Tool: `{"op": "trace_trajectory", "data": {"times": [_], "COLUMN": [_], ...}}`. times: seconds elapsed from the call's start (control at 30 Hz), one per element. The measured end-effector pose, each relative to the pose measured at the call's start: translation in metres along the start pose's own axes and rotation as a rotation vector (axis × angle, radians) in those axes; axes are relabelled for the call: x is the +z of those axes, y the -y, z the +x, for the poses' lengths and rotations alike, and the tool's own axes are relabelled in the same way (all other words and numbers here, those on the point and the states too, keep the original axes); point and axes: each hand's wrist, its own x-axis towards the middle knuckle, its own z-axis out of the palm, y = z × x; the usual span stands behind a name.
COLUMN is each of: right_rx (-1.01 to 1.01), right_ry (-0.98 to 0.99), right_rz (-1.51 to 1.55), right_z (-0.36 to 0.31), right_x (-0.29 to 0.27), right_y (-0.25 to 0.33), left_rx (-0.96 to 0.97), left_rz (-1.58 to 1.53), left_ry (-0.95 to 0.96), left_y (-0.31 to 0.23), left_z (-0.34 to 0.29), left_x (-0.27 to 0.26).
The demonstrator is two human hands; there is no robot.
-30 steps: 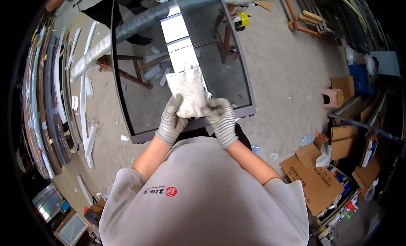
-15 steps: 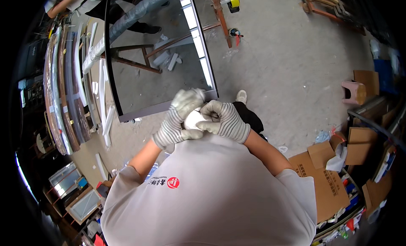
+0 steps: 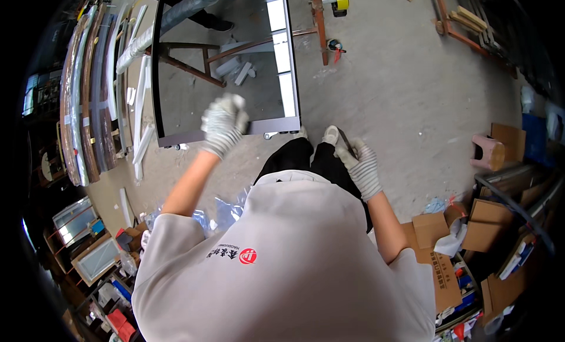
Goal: The person wipes down a large glass panel with a cloth, applies adhesive from a bottle, and uses a blade to trim a seal around the edges of the frame.
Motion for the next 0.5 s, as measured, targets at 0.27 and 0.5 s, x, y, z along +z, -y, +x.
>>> {"op": "trace_trajectory", "data": {"times": [0.27,0.5], "right_rx": [0.114,0.085], "right_ry": [-0.09,-0.233], "right_rz": [-0.204,-0.016], "right_z": [-0.031,-0.037], "right_x": [0.014,0.04], "right_y": [-0.008,-0.005], "left_rx": [0.343,0.376], "left_rz": [-0.446,-0.145], "left_ry": [-0.573,-0.338], "left_y": [-0.021,-0.068], "left_z": [0.035,0.081], "left_x": [-0.007,0.029]}}
